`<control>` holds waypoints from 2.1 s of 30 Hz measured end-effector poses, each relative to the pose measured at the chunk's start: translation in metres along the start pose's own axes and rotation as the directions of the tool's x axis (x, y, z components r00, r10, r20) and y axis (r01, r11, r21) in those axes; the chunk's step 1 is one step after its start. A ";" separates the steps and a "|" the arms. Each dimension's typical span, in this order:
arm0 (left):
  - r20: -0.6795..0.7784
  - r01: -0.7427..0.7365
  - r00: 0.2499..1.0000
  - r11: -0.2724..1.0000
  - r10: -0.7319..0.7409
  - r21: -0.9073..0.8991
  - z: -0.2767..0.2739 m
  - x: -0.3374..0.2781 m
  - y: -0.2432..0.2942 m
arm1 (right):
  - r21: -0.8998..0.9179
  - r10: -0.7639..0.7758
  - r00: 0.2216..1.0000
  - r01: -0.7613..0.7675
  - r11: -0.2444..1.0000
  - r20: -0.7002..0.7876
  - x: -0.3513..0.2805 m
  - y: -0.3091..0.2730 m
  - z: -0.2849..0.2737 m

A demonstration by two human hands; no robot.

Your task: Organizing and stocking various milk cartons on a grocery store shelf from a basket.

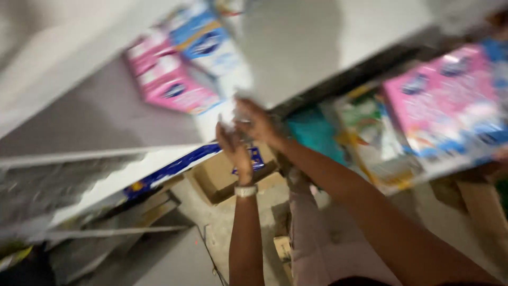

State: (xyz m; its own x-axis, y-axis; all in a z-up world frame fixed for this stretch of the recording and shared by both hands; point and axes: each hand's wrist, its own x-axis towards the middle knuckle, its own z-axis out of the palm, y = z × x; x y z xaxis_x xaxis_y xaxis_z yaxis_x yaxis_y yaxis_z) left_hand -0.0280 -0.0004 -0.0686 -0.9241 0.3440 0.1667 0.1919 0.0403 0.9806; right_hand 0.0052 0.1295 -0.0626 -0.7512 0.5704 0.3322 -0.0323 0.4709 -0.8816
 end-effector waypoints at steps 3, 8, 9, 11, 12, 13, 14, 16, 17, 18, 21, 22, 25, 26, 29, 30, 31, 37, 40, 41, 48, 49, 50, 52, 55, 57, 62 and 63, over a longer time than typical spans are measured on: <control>0.081 0.078 0.994 0.989 -0.068 -0.129 0.027 -0.055 0.003 | 0.385 0.086 0.995 -0.098 0.918 0.047 -0.048 -0.021 -0.053; 0.281 0.232 0.952 0.889 -0.124 -0.394 0.108 -0.145 -0.006 | 0.023 -0.062 0.995 0.064 0.998 -0.079 -0.127 -0.035 -0.197; 0.289 0.233 0.950 0.891 -0.122 -0.390 0.128 -0.160 0.004 | 0.023 -0.059 0.994 0.061 0.998 -0.088 -0.140 -0.036 -0.226; 0.503 0.426 0.862 0.638 -0.069 -0.642 0.167 -0.189 0.025 | -0.148 -0.018 0.967 -0.020 0.989 -0.253 -0.167 -0.037 -0.283; 0.506 0.425 0.860 0.641 -0.065 -0.640 0.186 -0.203 0.026 | -0.146 -0.020 0.966 -0.019 0.989 -0.259 -0.177 -0.030 -0.308; 0.555 0.429 0.829 0.722 -0.075 -0.543 0.205 -0.217 0.029 | -0.283 -0.018 0.939 -0.085 0.955 -0.343 -0.187 -0.023 -0.332; 0.600 0.422 0.795 0.793 -0.091 -0.439 0.224 -0.230 0.030 | -0.407 -0.029 0.906 -0.162 0.899 -0.423 -0.198 -0.016 -0.356; 0.605 0.411 0.783 0.852 -0.147 -0.325 0.251 -0.247 0.032 | -0.432 -0.041 0.876 -0.196 0.880 -0.481 -0.203 -0.021 -0.388; 0.601 0.401 0.772 0.892 -0.208 -0.206 0.264 -0.253 0.033 | -0.455 -0.052 0.844 -0.235 0.859 -0.534 -0.203 -0.023 -0.404; 0.597 0.395 0.775 0.896 -0.205 -0.204 0.271 -0.255 0.046 | -0.450 -0.054 0.844 -0.230 0.863 -0.534 -0.205 -0.012 -0.411; 0.605 0.535 0.717 0.830 -0.346 -0.159 0.287 -0.259 0.082 | -0.103 0.207 0.832 -0.299 0.949 -0.514 -0.212 0.021 -0.425; 0.600 0.585 0.685 0.802 -0.414 -0.115 0.290 -0.258 0.094 | 0.003 0.296 0.818 -0.338 0.941 -0.494 -0.214 0.035 -0.427; 0.560 0.621 0.659 0.784 -0.502 -0.028 0.299 -0.260 0.097 | 0.081 0.328 0.849 -0.325 0.942 -0.414 -0.216 0.061 -0.430; 0.540 0.607 0.661 0.795 -0.520 0.022 0.301 -0.259 0.092 | 0.057 0.273 0.885 -0.272 0.961 -0.376 -0.214 0.067 -0.429; 0.507 0.522 0.727 0.853 -0.463 0.031 0.310 -0.253 0.080 | -0.131 0.227 0.940 -0.266 0.955 -0.254 -0.208 0.071 -0.419; 0.486 0.526 0.736 0.850 -0.471 0.027 0.310 -0.254 0.077 | -0.125 0.226 0.946 -0.259 0.958 -0.231 -0.215 0.075 -0.414; 0.496 0.524 0.742 0.852 -0.451 -0.008 0.312 -0.254 0.076 | -0.175 0.182 0.955 -0.226 0.958 -0.235 -0.219 0.079 -0.411; 0.488 0.570 0.713 0.822 -0.504 0.017 0.304 -0.244 0.059 | -0.263 0.201 0.954 -0.257 0.930 -0.222 -0.229 0.050 -0.387; 0.461 0.631 0.662 0.771 -0.591 0.082 0.295 -0.244 0.077 | -0.284 0.145 0.957 -0.217 0.934 -0.252 -0.247 0.051 -0.376; 0.449 0.657 0.643 0.748 -0.620 0.092 0.293 -0.240 0.087 | -0.287 0.121 0.956 -0.199 0.937 -0.267 -0.250 0.051 -0.373; 0.332 0.602 0.728 0.791 -0.600 0.109 0.249 -0.242 0.068 | 0.229 0.532 0.839 -0.499 0.836 -0.115 -0.251 0.012 -0.361; 0.309 0.575 0.746 0.805 -0.590 0.147 0.237 -0.240 0.066 | 0.399 0.652 0.758 -0.594 0.699 -0.016 -0.250 0.010 -0.359; 0.287 0.549 0.763 0.815 -0.580 0.186 0.225 -0.239 0.063 | 0.536 0.741 0.663 -0.666 0.519 0.107 -0.249 0.007 -0.357; 0.262 0.518 0.788 0.830 -0.557 0.209 0.197 -0.235 0.061 | 0.499 0.765 0.607 -0.741 0.449 0.214 -0.243 0.009 -0.343; 0.259 0.468 0.827 0.866 -0.499 0.175 0.155 -0.213 0.088 | 0.482 0.733 0.571 -0.792 0.374 0.370 -0.226 0.003 -0.316; 0.265 0.452 0.845 0.885 -0.464 0.111 0.128 -0.196 0.096 | 0.507 0.675 0.597 -0.781 0.366 0.433 -0.207 -0.015 -0.295; 0.229 0.244 0.938 0.965 -0.260 0.095 0.064 -0.148 0.092 | 0.367 0.563 0.703 -0.709 0.602 0.435 -0.136 -0.066 -0.234; 0.217 0.247 0.941 0.965 -0.261 0.091 0.052 -0.135 0.098 | 0.360 0.558 0.700 -0.711 0.605 0.445 -0.125 -0.065 -0.223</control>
State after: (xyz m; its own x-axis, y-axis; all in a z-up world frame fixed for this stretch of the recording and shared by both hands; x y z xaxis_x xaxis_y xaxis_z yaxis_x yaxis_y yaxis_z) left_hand 0.1325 0.0060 -0.0003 -0.8477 0.5164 -0.1218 -0.0128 0.2096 0.9777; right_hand 0.2485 0.1775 0.0284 -0.8373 0.3632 -0.4087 0.2771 -0.3625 -0.8898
